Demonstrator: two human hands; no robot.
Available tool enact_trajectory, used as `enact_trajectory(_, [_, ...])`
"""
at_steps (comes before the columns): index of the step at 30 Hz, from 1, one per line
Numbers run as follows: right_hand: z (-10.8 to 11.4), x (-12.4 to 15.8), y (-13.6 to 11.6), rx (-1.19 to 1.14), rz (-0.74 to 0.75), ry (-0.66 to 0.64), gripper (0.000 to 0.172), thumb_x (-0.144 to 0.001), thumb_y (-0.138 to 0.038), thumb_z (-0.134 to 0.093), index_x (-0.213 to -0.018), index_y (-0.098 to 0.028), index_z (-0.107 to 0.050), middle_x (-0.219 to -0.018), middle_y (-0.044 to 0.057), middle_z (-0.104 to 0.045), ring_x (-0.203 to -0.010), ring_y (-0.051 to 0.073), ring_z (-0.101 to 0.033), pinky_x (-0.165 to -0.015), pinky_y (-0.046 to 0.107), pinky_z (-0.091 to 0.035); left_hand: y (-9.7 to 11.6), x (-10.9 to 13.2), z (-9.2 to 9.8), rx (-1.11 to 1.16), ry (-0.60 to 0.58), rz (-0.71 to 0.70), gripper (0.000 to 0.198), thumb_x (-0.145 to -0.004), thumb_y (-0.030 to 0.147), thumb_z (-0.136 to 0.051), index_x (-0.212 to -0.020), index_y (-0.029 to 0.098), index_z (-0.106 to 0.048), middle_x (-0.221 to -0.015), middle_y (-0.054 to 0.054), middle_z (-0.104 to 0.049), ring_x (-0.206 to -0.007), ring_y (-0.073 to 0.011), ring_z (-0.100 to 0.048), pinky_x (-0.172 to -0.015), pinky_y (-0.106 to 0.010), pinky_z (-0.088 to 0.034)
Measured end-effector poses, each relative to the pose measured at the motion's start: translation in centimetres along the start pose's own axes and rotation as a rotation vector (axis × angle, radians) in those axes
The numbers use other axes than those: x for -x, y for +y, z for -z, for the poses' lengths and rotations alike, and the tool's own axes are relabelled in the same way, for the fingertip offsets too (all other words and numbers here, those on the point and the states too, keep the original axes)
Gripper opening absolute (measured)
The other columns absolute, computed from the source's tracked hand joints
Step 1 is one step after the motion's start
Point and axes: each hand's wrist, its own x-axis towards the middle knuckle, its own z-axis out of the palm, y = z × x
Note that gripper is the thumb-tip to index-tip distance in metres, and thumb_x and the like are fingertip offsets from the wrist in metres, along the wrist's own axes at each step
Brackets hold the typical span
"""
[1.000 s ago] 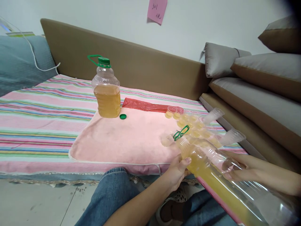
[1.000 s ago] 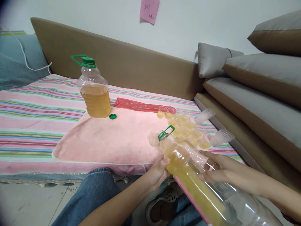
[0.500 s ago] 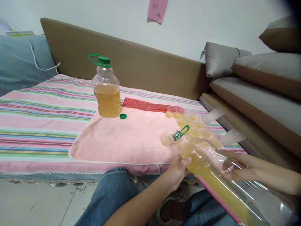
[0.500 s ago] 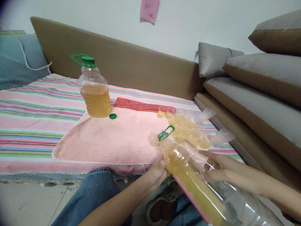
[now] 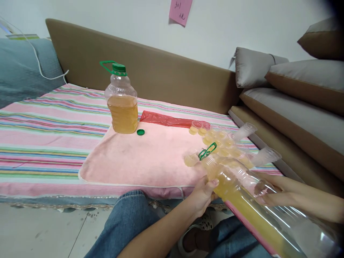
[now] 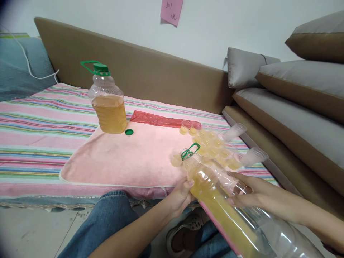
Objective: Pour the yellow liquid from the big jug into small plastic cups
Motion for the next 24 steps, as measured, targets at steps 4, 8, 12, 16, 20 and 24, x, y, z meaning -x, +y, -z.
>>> enact_trajectory(4, [0.0, 0.0, 0.0, 0.017, 0.012, 0.004, 0.07, -0.062, -0.072, -0.064, -0.121, -0.035, -0.066, -0.103, 0.009, -0.073, -0.11, 0.04, -0.062, -0.104, 0.053, -0.045, 0.0, 0.0, 0.0, -0.009, 0.002, 0.0, 0.07, -0.063, 0.061, -0.075, -0.115, 0.016, -0.064, -0.116, -0.013, -0.068, -0.109, -0.0279, -0.062, -0.081, -0.032, -0.049])
enact_trajectory(8, [0.0, 0.1, 0.0, 0.014, 0.017, 0.015, 0.067, -0.064, -0.07, -0.065, -0.122, -0.035, -0.065, -0.105, 0.008, -0.073, -0.112, 0.039, -0.061, -0.104, 0.053, -0.045, -0.1, 0.0, 0.1, -0.009, 0.003, 0.006, 0.071, -0.062, 0.062, -0.076, -0.116, 0.017, -0.064, -0.118, -0.012, -0.068, -0.11, -0.0282, -0.062, -0.083, -0.033, -0.049])
enact_trajectory(12, [0.1, 0.2, -0.2, 0.012, 0.0, 0.026, 0.072, -0.061, -0.068, -0.068, -0.123, -0.031, -0.065, -0.106, 0.008, -0.074, -0.114, 0.04, -0.061, -0.105, 0.05, -0.045, -0.1, 0.0, 0.1, -0.014, 0.002, 0.007, 0.073, -0.061, 0.063, -0.075, -0.117, 0.017, -0.063, -0.117, -0.012, -0.068, -0.111, -0.0284, -0.061, -0.087, -0.035, -0.049])
enact_trajectory(16, [0.1, 0.0, 0.1, 0.019, -0.004, 0.009, 0.079, -0.06, -0.068, -0.067, -0.127, -0.026, -0.062, -0.103, 0.009, -0.074, -0.108, 0.038, -0.065, -0.101, 0.046, -0.049, -0.1, 0.0, 0.0, -0.013, 0.001, -0.001, 0.074, -0.061, 0.064, -0.075, -0.117, 0.017, -0.063, -0.119, -0.012, -0.067, -0.113, -0.0306, -0.06, -0.092, -0.04, -0.048])
enact_trajectory(20, [0.1, -0.2, 0.6, 0.026, -0.007, 0.005, 0.082, -0.06, -0.067, -0.068, -0.13, -0.025, -0.059, -0.111, 0.009, -0.073, -0.113, 0.038, -0.062, -0.103, 0.046, -0.047, -0.1, 0.0, -0.1, -0.007, 0.022, 0.0, 0.078, -0.058, 0.065, -0.076, -0.116, 0.015, -0.063, -0.118, -0.013, -0.067, -0.114, -0.0321, -0.059, -0.093, -0.041, -0.047])
enact_trajectory(24, [0.0, -0.2, 0.8, 0.004, 0.012, 0.041, 0.073, -0.062, -0.064, -0.069, -0.126, -0.03, -0.064, -0.108, 0.009, -0.074, -0.114, 0.039, -0.062, -0.103, 0.046, -0.047, -0.1, 0.1, -0.1, -0.005, 0.032, -0.001, 0.075, -0.059, 0.064, -0.076, -0.115, 0.016, -0.063, -0.115, -0.013, -0.067, -0.111, -0.0304, -0.06, -0.09, -0.039, -0.048])
